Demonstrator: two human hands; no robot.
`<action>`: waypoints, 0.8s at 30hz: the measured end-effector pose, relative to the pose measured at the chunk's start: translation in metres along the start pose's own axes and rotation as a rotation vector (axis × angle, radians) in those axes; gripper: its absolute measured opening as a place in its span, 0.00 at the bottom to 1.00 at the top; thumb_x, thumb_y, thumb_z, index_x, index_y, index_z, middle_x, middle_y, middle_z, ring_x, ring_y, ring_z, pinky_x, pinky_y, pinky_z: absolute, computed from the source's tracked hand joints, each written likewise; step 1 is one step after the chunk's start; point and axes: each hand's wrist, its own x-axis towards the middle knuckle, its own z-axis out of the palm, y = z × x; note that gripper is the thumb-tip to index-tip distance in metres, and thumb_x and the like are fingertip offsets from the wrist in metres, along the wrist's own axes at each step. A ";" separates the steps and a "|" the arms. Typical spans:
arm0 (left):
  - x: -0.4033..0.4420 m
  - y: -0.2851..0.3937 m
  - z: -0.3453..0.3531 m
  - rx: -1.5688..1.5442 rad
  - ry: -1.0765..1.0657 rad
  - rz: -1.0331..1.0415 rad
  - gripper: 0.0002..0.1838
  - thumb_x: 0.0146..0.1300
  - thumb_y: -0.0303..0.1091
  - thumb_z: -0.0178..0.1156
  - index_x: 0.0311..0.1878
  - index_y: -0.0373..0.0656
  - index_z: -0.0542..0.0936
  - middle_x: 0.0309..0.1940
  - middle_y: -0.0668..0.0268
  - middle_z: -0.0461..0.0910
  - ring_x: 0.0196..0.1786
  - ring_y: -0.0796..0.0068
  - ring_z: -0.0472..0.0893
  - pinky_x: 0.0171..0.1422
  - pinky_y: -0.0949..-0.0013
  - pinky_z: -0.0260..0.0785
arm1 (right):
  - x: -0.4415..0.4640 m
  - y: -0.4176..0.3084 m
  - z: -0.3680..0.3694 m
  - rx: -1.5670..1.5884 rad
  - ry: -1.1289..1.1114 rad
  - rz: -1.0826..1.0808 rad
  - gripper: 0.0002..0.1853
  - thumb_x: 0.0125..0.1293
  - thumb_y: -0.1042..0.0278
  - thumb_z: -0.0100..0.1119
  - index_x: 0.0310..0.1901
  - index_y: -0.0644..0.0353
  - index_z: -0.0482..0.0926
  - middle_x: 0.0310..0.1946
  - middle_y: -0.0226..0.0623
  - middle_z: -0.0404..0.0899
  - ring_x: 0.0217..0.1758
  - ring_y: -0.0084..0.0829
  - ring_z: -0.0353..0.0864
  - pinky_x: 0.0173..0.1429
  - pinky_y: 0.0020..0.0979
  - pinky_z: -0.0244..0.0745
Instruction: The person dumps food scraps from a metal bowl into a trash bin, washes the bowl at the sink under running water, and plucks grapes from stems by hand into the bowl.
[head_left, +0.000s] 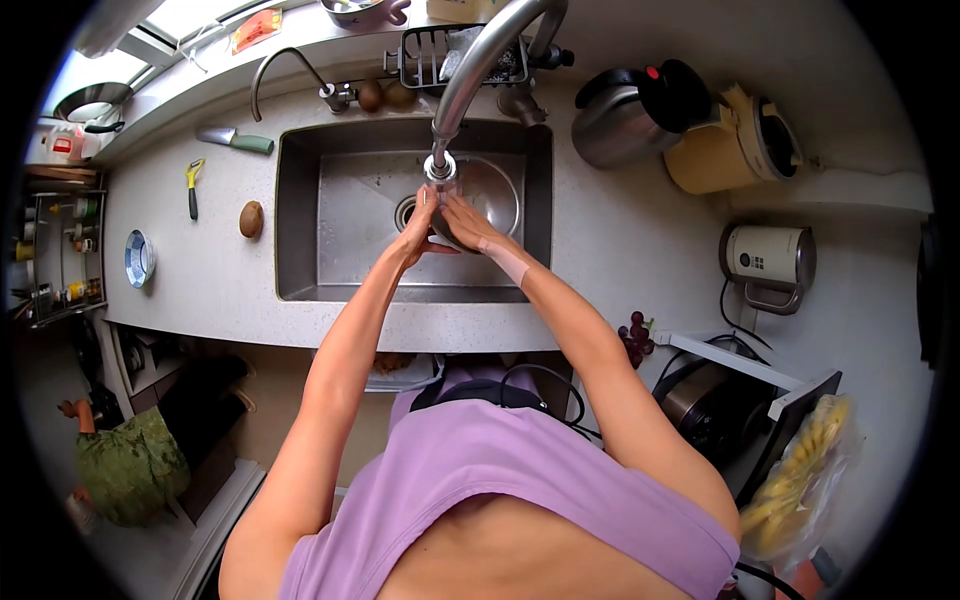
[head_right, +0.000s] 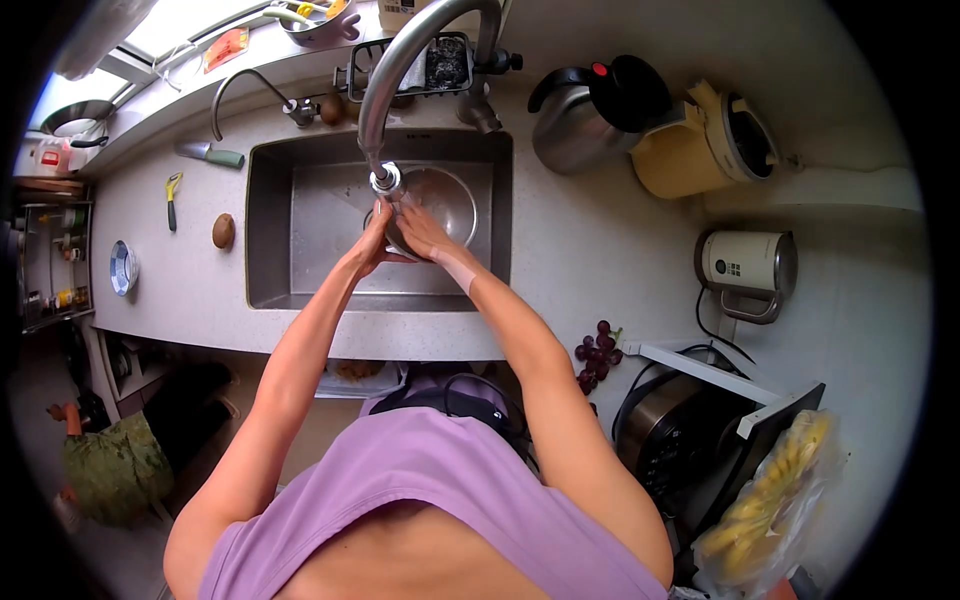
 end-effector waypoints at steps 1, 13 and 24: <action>0.004 0.000 0.003 0.028 0.027 0.030 0.38 0.63 0.71 0.38 0.70 0.63 0.47 0.72 0.61 0.48 0.67 0.45 0.62 0.47 0.41 0.77 | -0.003 -0.014 -0.001 0.003 0.003 0.005 0.28 0.71 0.51 0.33 0.60 0.65 0.67 0.63 0.52 0.65 0.68 0.48 0.60 0.72 0.38 0.53; 0.025 0.012 -0.020 0.364 0.057 0.031 0.32 0.66 0.49 0.45 0.71 0.60 0.50 0.68 0.55 0.58 0.68 0.44 0.60 0.44 0.43 0.78 | 0.016 -0.007 0.028 0.394 -0.004 0.201 0.26 0.71 0.54 0.40 0.65 0.61 0.63 0.64 0.48 0.66 0.70 0.44 0.58 0.72 0.39 0.55; 0.029 0.040 -0.033 0.735 0.179 0.109 0.32 0.59 0.51 0.51 0.67 0.55 0.61 0.54 0.48 0.73 0.52 0.46 0.77 0.33 0.54 0.80 | -0.008 0.051 0.006 -1.290 0.111 -0.415 0.22 0.62 0.68 0.47 0.58 0.65 0.71 0.61 0.45 0.69 0.66 0.36 0.66 0.74 0.41 0.52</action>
